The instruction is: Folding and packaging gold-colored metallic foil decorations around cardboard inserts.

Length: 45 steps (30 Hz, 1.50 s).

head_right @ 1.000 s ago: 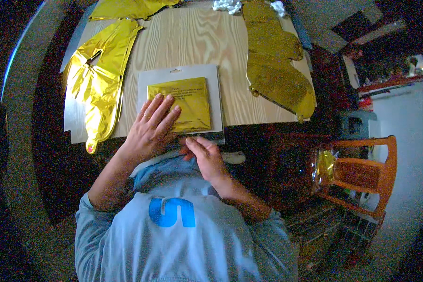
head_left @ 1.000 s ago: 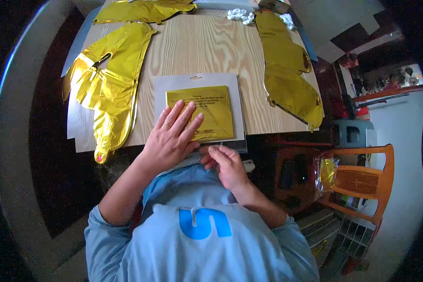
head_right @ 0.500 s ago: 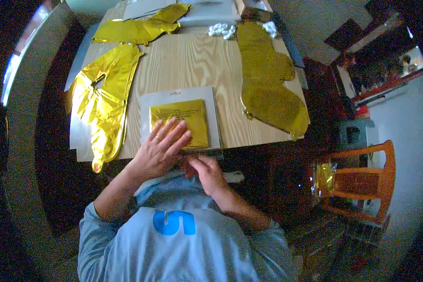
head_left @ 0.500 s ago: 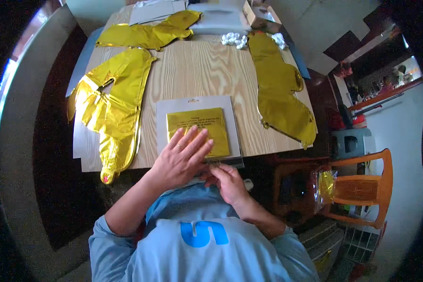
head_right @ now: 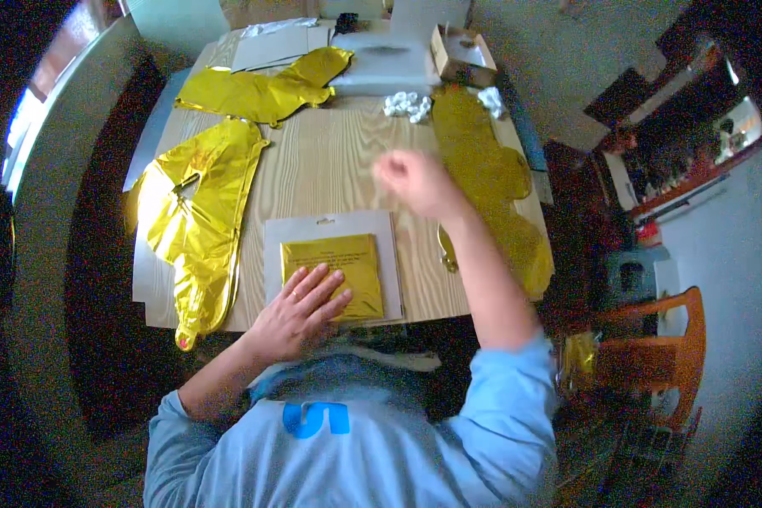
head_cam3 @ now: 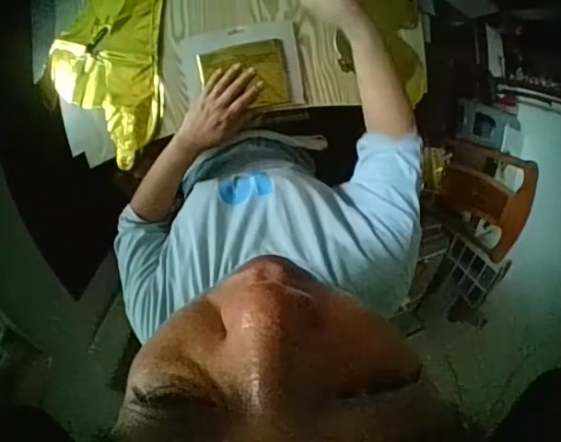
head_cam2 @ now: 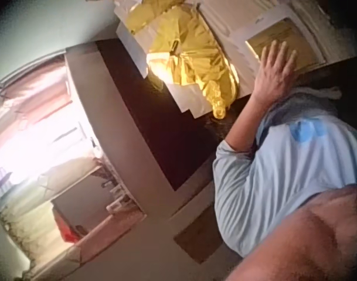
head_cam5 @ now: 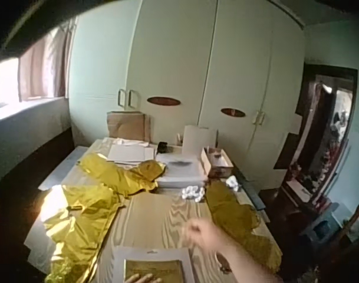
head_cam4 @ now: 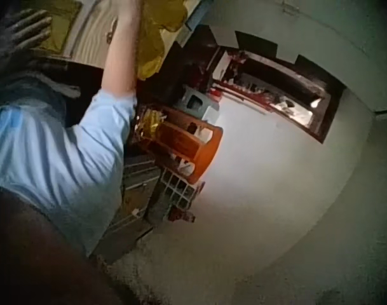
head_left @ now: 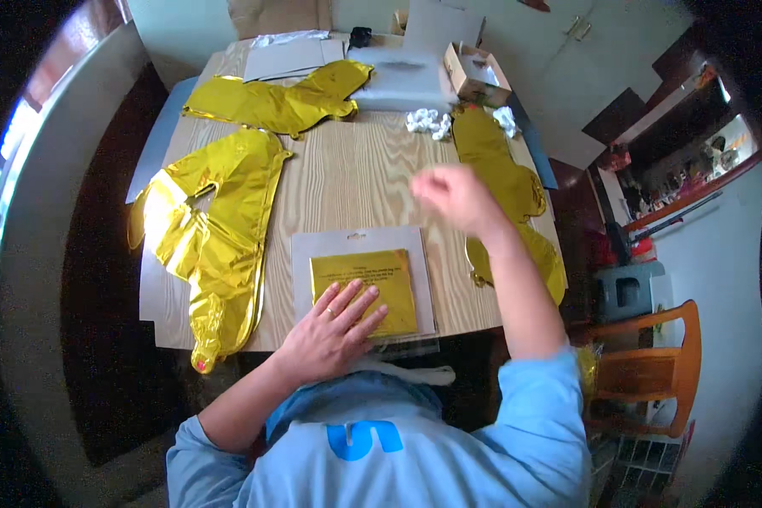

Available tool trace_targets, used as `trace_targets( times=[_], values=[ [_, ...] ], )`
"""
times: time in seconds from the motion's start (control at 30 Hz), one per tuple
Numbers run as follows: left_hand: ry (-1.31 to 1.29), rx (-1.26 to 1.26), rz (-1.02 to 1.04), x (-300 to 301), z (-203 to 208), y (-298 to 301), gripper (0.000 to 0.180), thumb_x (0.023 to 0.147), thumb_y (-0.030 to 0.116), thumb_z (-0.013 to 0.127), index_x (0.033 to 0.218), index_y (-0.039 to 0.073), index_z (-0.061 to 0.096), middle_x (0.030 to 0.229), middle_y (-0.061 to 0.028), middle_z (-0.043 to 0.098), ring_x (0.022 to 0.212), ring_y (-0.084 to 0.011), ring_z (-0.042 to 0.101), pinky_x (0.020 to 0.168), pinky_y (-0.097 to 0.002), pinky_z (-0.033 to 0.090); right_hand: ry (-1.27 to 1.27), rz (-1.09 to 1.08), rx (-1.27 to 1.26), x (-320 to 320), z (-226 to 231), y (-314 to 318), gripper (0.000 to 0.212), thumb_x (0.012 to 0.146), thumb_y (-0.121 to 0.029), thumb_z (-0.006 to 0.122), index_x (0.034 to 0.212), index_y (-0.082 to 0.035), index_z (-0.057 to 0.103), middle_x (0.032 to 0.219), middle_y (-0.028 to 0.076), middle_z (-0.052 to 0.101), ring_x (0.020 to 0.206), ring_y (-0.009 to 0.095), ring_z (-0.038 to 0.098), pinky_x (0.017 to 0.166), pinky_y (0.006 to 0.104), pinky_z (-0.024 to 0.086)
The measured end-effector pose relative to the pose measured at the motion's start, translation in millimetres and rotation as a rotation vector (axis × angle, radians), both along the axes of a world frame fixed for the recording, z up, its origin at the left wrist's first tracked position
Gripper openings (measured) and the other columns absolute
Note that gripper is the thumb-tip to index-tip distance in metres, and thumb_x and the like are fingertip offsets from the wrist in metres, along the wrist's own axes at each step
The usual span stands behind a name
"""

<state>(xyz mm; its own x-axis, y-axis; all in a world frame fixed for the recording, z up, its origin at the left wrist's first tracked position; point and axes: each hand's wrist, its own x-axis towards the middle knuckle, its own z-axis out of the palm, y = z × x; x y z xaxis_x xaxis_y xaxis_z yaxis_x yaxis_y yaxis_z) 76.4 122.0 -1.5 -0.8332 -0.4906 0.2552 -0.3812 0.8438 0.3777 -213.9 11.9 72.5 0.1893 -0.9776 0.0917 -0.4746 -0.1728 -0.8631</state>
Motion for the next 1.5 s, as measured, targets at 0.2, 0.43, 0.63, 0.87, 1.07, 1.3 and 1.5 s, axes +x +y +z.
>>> trace_targets(
  times=[0.2,0.43,0.63,0.87,1.07,1.3,1.5],
  values=[
    [0.04,-0.067,-0.036,3,6,-4,0.06,0.086,0.03,0.067,0.14,0.01,0.049,0.147,-0.0167,0.046,0.14,-0.0374,0.038,0.115,-0.0527,0.032,0.957,-0.13,-0.47,-1,-43,-163,0.019,0.086,-0.015,0.06,0.097,-0.003,0.071,0.098,0.019,0.07,0.096,0.037,0.067,0.086,0.0451,0.054],
    [0.053,0.03,-0.029,9,4,-3,0.058,0.09,0.028,0.063,0.143,0.012,0.048,0.15,-0.0163,0.042,0.142,-0.0373,0.035,0.117,-0.0534,0.029,1.302,-0.033,-0.415,15,-50,-198,0.025,0.088,-0.015,0.051,0.09,-0.006,0.074,0.095,0.016,0.072,0.098,0.034,0.068,0.085,0.0476,0.054],
    [0.071,-0.017,-0.045,8,0,-5,0.05,0.089,0.024,0.063,0.136,0.009,0.054,0.145,-0.0174,0.047,0.139,-0.0369,0.041,0.115,-0.0528,0.033,1.124,-0.333,-0.637,19,-45,-150,0.018,0.088,-0.015,0.053,0.092,-0.003,0.066,0.077,0.013,0.071,0.074,0.032,0.071,0.068,0.0433,0.056],
    [0.257,-0.087,-0.021,6,-9,1,0.041,0.081,0.015,0.071,0.119,0.002,0.063,0.128,-0.0206,0.057,0.127,-0.0392,0.053,0.109,-0.0536,0.04,0.385,-0.068,-0.035,18,20,77,0.01,0.089,-0.008,0.063,0.095,0.0,0.061,0.079,0.016,0.067,0.072,0.029,0.069,0.064,0.0358,0.052],
    [0.337,-0.138,-0.032,9,-19,1,0.026,0.08,0.011,0.072,0.102,0.001,0.063,0.119,-0.0179,0.061,0.12,-0.0363,0.058,0.106,-0.0521,0.043,0.501,0.003,-0.324,24,-11,205,0.009,0.086,-0.008,0.068,0.091,-0.004,0.062,0.083,0.011,0.063,0.071,0.03,0.063,0.065,0.0385,0.053],
    [0.385,-0.157,-0.003,8,-17,5,0.024,0.081,0.005,0.072,0.102,0.002,0.061,0.115,-0.0151,0.063,0.116,-0.0328,0.06,0.105,-0.0482,0.046,0.691,-0.034,-0.553,68,-38,235,0.012,0.081,-0.007,0.069,0.088,-0.005,0.059,0.075,0.008,0.054,0.069,0.028,0.06,0.064,0.0388,0.05],
    [0.356,-0.141,-0.026,8,-17,8,0.028,0.08,0.004,0.071,0.106,0.0,0.062,0.117,-0.0167,0.063,0.119,-0.0356,0.059,0.107,-0.0503,0.045,0.692,-0.36,-0.467,78,-58,220,0.014,0.086,-0.009,0.068,0.091,-0.005,0.056,0.074,0.013,0.058,0.067,0.032,0.062,0.06,0.043,0.051]
  ],
)
